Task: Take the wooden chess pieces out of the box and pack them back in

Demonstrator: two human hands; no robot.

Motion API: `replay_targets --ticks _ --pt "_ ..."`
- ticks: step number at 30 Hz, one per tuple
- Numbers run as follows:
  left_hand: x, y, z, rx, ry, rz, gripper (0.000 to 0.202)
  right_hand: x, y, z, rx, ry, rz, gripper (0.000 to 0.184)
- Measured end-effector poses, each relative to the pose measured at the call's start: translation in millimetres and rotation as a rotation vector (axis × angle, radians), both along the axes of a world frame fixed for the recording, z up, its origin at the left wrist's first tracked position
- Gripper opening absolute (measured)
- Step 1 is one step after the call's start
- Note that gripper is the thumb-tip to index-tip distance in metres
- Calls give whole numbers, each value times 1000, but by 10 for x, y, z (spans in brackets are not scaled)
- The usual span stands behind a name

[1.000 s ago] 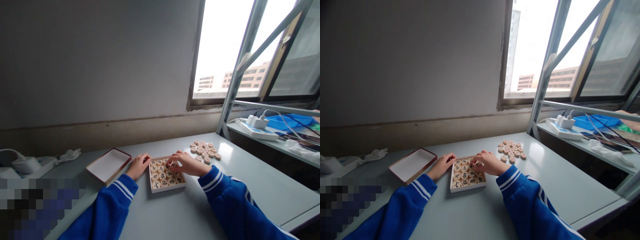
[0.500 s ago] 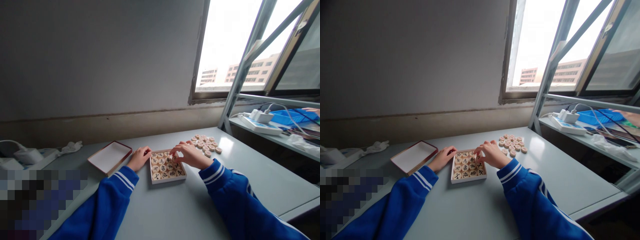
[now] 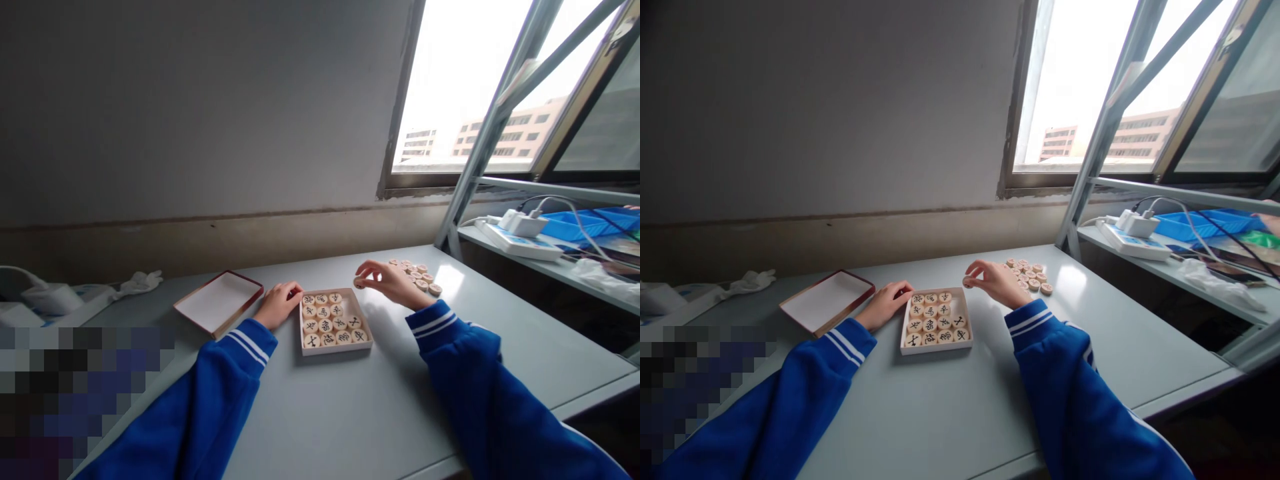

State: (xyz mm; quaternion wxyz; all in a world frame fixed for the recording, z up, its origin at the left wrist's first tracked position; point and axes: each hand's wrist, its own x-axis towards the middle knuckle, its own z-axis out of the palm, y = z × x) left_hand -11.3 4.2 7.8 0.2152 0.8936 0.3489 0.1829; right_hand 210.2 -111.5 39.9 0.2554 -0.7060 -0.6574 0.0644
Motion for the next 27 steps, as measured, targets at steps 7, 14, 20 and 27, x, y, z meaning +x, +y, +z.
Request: replay_targets --ticks 7,14,20,27 --pt "-2 11 -21 24 -19 22 22 335 -78 -71 88 -458 -425 12" --pt "-22 35 -16 102 -62 166 13 -10 -37 39 50 -165 163 17" --pt "-24 42 -27 104 -45 169 14 -373 -84 39 -183 -192 299 19" --pt "-25 57 -37 99 -46 158 15 -341 -30 14 -84 -34 236 21"
